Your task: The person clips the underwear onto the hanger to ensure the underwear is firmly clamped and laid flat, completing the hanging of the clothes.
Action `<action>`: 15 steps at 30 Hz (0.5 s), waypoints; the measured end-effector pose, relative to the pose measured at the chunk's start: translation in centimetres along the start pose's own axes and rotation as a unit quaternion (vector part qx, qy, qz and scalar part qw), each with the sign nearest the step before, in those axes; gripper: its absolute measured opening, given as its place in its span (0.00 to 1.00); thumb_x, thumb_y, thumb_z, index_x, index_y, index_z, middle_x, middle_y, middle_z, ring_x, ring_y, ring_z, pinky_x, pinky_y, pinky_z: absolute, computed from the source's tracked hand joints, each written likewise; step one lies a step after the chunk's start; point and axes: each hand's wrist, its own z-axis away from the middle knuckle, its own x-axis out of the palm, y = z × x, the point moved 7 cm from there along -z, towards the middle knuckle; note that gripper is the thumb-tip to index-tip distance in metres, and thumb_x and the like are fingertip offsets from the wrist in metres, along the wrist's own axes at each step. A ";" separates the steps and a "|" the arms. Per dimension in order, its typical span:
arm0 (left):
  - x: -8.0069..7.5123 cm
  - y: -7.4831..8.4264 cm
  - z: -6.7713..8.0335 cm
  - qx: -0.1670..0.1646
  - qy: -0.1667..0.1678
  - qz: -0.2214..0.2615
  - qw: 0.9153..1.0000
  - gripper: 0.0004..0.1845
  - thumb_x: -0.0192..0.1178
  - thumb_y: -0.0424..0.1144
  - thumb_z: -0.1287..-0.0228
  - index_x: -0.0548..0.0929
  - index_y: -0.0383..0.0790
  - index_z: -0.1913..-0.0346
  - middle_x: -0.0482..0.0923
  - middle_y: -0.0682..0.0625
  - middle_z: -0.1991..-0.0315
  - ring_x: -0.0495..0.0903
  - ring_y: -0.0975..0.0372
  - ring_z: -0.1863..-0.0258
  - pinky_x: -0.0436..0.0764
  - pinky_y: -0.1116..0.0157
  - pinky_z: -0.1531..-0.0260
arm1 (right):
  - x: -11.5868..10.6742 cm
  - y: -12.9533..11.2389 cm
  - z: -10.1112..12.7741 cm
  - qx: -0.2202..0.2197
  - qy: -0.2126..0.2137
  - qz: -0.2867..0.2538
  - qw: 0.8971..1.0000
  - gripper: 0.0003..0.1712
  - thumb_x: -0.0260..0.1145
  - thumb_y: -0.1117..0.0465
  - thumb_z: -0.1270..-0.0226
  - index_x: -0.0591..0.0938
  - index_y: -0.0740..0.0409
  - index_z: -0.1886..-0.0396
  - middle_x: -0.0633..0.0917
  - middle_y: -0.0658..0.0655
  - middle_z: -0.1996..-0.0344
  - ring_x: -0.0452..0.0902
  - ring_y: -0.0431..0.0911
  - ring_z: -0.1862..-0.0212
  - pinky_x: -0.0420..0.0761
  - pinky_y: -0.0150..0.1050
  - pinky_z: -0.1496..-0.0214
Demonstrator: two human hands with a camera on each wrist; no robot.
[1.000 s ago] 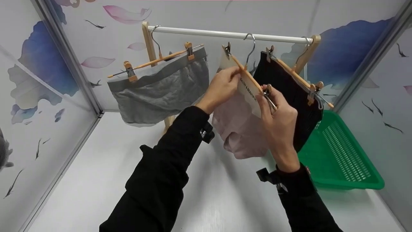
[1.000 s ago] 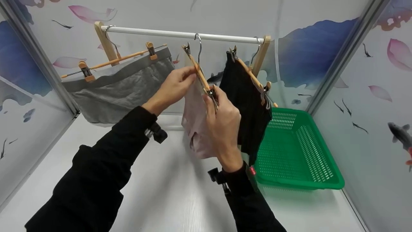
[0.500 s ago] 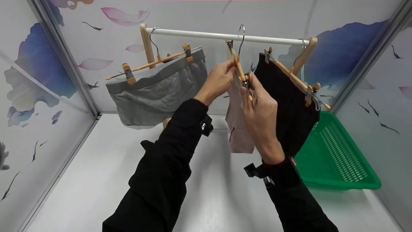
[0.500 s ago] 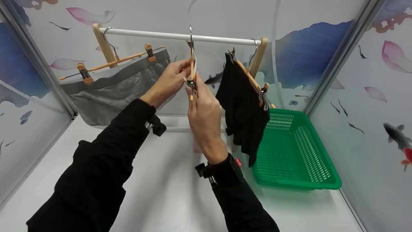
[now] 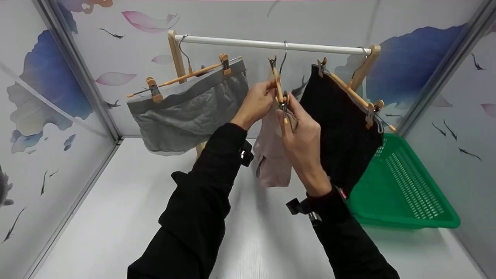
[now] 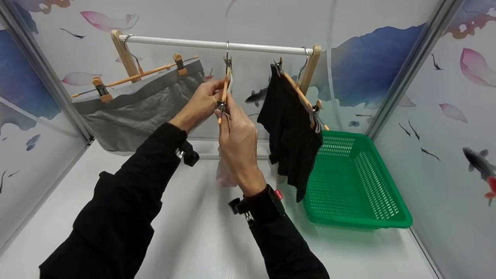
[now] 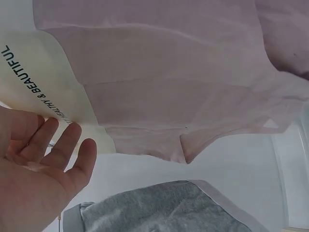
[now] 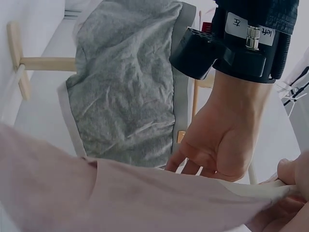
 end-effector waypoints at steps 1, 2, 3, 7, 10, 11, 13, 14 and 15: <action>0.0 -0.1 0.0 -0.001 0.000 0.000 1.000 0.20 0.46 0.31 0.19 0.72 0.33 0.29 0.74 0.42 0.32 0.69 0.59 0.30 0.67 0.71 0.35 | 0.1 0.1 0.0 0.001 0.000 0.001 1.000 0.29 0.62 0.56 0.22 0.73 0.70 0.31 0.82 0.63 0.41 0.80 0.47 0.40 0.81 0.40 0.44; 0.0 -0.3 0.0 -0.001 0.000 0.002 1.000 0.21 0.46 0.31 0.19 0.72 0.33 0.29 0.74 0.42 0.32 0.69 0.59 0.30 0.66 0.71 0.35 | 0.1 0.1 0.0 0.002 0.000 0.001 1.000 0.29 0.62 0.55 0.22 0.73 0.70 0.31 0.83 0.63 0.41 0.80 0.46 0.40 0.81 0.39 0.43; -0.1 -0.4 0.0 0.001 0.001 0.003 1.000 0.21 0.46 0.31 0.19 0.72 0.33 0.29 0.74 0.42 0.32 0.69 0.59 0.30 0.66 0.71 0.35 | 0.2 0.1 0.0 0.001 -0.001 0.003 1.000 0.29 0.62 0.55 0.22 0.73 0.70 0.31 0.83 0.63 0.41 0.80 0.46 0.41 0.81 0.39 0.44; -0.2 -0.6 0.1 0.012 -0.001 0.004 1.000 0.22 0.46 0.29 0.20 0.70 0.33 0.27 0.74 0.42 0.32 0.69 0.59 0.30 0.66 0.71 0.35 | 0.3 0.1 -0.1 0.000 -0.001 -0.003 1.000 0.29 0.62 0.56 0.23 0.73 0.70 0.31 0.83 0.63 0.42 0.81 0.46 0.42 0.81 0.39 0.46; -0.3 -0.6 0.2 0.024 -0.003 -0.003 1.000 0.23 0.46 0.29 0.20 0.69 0.33 0.27 0.74 0.41 0.33 0.70 0.57 0.31 0.67 0.71 0.35 | 0.3 0.3 -0.1 -0.001 -0.005 -0.008 1.000 0.28 0.63 0.57 0.23 0.73 0.70 0.31 0.83 0.63 0.41 0.81 0.45 0.42 0.81 0.36 0.48; -0.4 -0.6 0.2 0.028 -0.004 -0.006 1.000 0.23 0.46 0.29 0.20 0.68 0.32 0.27 0.74 0.40 0.33 0.71 0.57 0.31 0.67 0.70 0.35 | 0.3 0.3 -0.1 -0.001 -0.007 -0.008 1.000 0.29 0.63 0.58 0.23 0.73 0.69 0.30 0.83 0.63 0.41 0.81 0.44 0.42 0.81 0.34 0.50; -0.4 -0.6 0.3 0.033 -0.004 -0.010 0.999 0.23 0.47 0.29 0.20 0.69 0.32 0.27 0.75 0.40 0.33 0.72 0.56 0.32 0.68 0.69 0.35 | 0.4 0.4 0.0 -0.002 -0.011 -0.008 1.000 0.28 0.63 0.58 0.23 0.73 0.69 0.30 0.83 0.62 0.41 0.82 0.44 0.45 0.81 0.29 0.56; -0.5 -0.7 0.4 0.033 -0.005 -0.008 0.999 0.23 0.48 0.30 0.21 0.69 0.32 0.27 0.75 0.40 0.33 0.73 0.56 0.33 0.69 0.69 0.36 | 0.4 0.5 0.0 -0.003 -0.013 -0.008 1.000 0.28 0.63 0.58 0.23 0.73 0.69 0.30 0.83 0.62 0.41 0.84 0.44 0.50 0.79 0.27 0.60; -0.4 -0.7 0.5 0.033 -0.006 -0.006 0.999 0.23 0.48 0.30 0.20 0.70 0.33 0.27 0.75 0.40 0.34 0.74 0.55 0.34 0.70 0.68 0.37 | 0.4 0.5 0.1 -0.004 -0.015 -0.006 1.000 0.28 0.62 0.58 0.23 0.73 0.68 0.30 0.83 0.62 0.41 0.85 0.44 0.56 0.77 0.25 0.65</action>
